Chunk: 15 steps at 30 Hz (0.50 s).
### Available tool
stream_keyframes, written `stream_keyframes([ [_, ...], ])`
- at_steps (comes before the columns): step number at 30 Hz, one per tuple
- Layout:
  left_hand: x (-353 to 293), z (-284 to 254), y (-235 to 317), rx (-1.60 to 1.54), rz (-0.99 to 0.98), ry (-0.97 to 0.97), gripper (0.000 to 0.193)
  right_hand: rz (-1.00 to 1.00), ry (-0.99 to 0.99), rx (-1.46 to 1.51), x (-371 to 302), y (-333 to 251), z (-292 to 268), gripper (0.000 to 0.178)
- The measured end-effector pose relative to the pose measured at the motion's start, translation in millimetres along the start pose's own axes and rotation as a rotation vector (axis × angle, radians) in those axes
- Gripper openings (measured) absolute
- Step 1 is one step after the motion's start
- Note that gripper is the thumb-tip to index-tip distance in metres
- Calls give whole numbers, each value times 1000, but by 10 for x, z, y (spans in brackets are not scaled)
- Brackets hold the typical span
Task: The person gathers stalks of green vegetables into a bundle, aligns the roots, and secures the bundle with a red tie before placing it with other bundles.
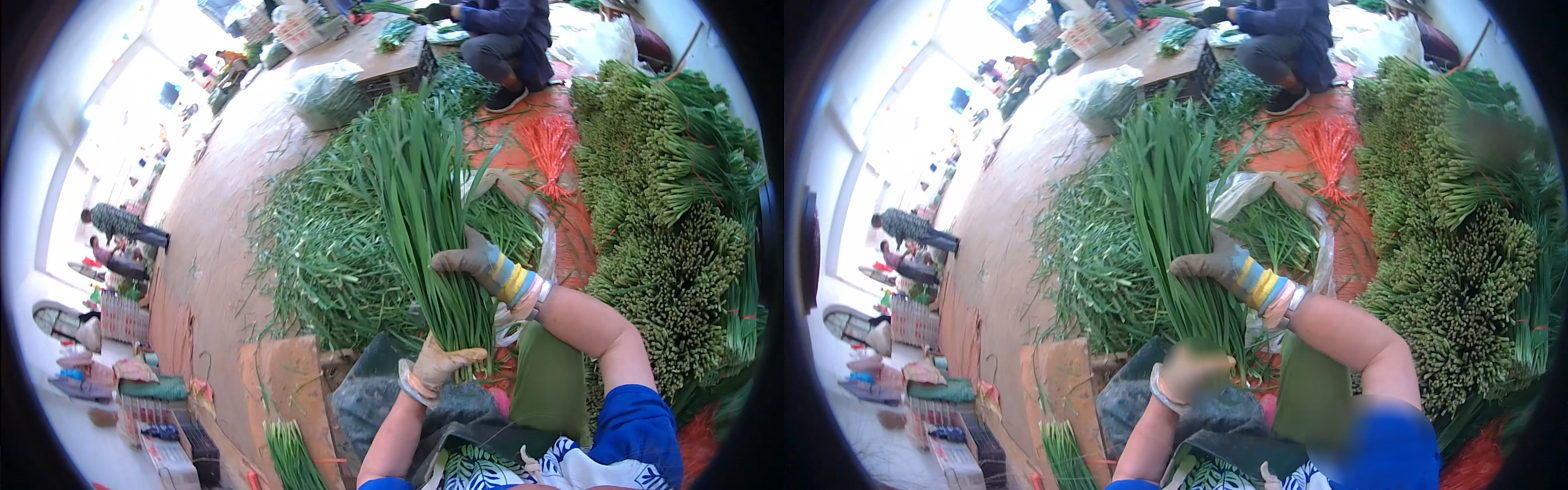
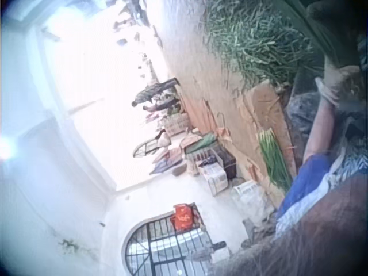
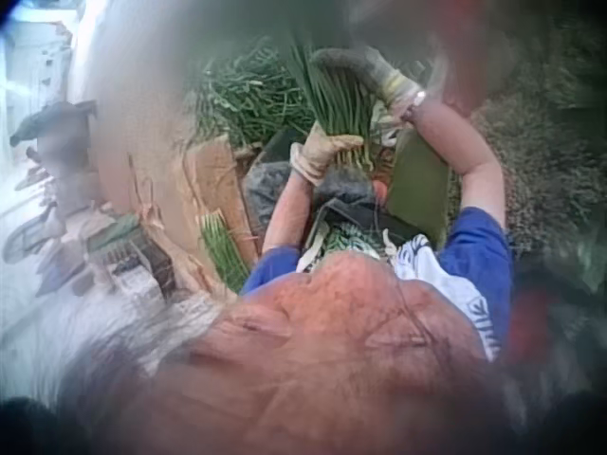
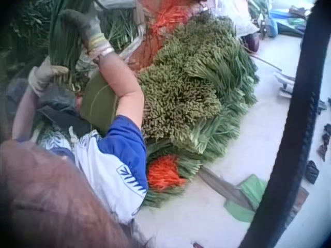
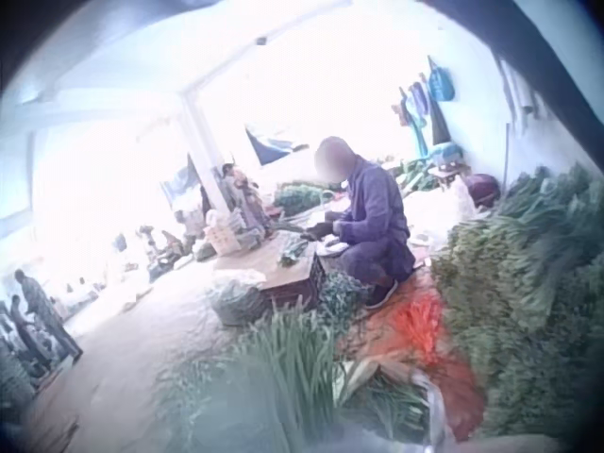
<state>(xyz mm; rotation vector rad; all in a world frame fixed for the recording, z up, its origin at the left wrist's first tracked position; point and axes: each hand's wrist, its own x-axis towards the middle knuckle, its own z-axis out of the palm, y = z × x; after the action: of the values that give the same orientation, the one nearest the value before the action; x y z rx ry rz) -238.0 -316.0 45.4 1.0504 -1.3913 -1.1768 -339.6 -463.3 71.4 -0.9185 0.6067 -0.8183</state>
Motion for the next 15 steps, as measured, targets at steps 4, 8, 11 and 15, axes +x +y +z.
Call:
stream_keyframes([
  [4, -351, -315, 362, 81, 144, 232, 10, -70, -139, -94, -168, -17, 801, 53],
  [8, -773, -997, 785, 85, 153, 366, 39, -109, -386, -184, -211, 150, 1641, 59],
  [11, -1080, -1588, 940, 51, 97, 461, 76, -400, -574, -191, -242, 229, 2377, 58],
  [15, -1547, -2327, 1109, -65, 101, 519, 62, -595, -821, -132, -209, 264, 3161, 86],
])
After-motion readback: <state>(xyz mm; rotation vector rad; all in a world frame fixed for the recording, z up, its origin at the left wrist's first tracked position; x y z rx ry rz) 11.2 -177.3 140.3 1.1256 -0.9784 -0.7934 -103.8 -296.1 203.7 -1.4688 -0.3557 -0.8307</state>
